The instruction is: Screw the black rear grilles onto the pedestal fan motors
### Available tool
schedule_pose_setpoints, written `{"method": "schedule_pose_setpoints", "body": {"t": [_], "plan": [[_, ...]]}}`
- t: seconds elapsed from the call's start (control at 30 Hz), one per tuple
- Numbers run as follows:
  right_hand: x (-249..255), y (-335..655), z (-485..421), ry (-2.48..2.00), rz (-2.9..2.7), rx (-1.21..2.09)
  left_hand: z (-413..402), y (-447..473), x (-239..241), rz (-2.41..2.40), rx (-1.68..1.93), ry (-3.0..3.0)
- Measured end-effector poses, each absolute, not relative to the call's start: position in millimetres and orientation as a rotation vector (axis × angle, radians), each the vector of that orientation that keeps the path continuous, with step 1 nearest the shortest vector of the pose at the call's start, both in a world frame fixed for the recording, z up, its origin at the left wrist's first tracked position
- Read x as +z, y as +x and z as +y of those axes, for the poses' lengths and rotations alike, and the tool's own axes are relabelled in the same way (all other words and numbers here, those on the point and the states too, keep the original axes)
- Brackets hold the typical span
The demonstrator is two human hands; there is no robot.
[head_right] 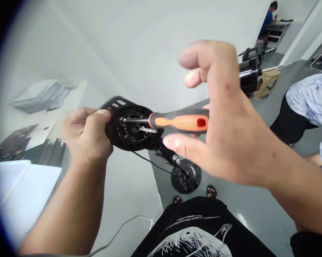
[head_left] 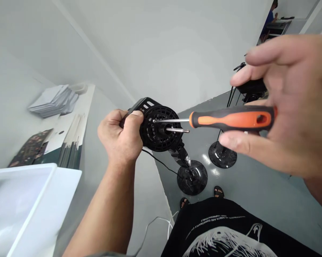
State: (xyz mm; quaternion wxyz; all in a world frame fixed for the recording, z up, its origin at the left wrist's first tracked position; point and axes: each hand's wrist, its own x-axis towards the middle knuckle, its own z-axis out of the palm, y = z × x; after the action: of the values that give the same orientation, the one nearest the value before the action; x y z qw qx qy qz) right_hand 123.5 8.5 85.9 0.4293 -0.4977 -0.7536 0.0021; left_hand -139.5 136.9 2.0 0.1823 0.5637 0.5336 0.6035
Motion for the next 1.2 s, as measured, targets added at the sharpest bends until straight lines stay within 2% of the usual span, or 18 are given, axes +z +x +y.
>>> {"method": "schedule_pose_setpoints", "body": {"t": [0.13,0.3,0.47,0.57,0.67,0.73,0.83,0.9,1.03,1.2], "plan": [[94,110,5,-1.293,-1.804,-0.093,136,-139,3,1.508,1.708,1.609],[87,116,13,-1.470,-1.713,-0.025,136,-139,3,1.518,1.707,1.618],[84,126,11,-1.162,-1.963,-0.078,136,-139,3,1.507,1.691,1.592],[85,125,16,-1.267,-1.896,-0.134,136,-140,2,1.522,1.687,1.573],[82,126,17,-1.408,-1.781,0.013,135,-140,3,1.530,1.688,1.584],[83,125,13,-1.342,-1.848,0.112,135,-140,4,1.531,1.677,1.587],[89,117,6,-1.241,-1.929,0.025,135,-140,4,1.518,1.690,1.585],[92,111,6,-1.326,-1.855,-0.045,136,-140,4,1.509,1.711,1.580],[86,111,14,-1.436,-1.679,0.067,138,-141,1,1.519,1.735,1.576],[80,116,6,-1.162,-1.982,0.009,138,-140,2,1.496,1.741,1.567]]}}
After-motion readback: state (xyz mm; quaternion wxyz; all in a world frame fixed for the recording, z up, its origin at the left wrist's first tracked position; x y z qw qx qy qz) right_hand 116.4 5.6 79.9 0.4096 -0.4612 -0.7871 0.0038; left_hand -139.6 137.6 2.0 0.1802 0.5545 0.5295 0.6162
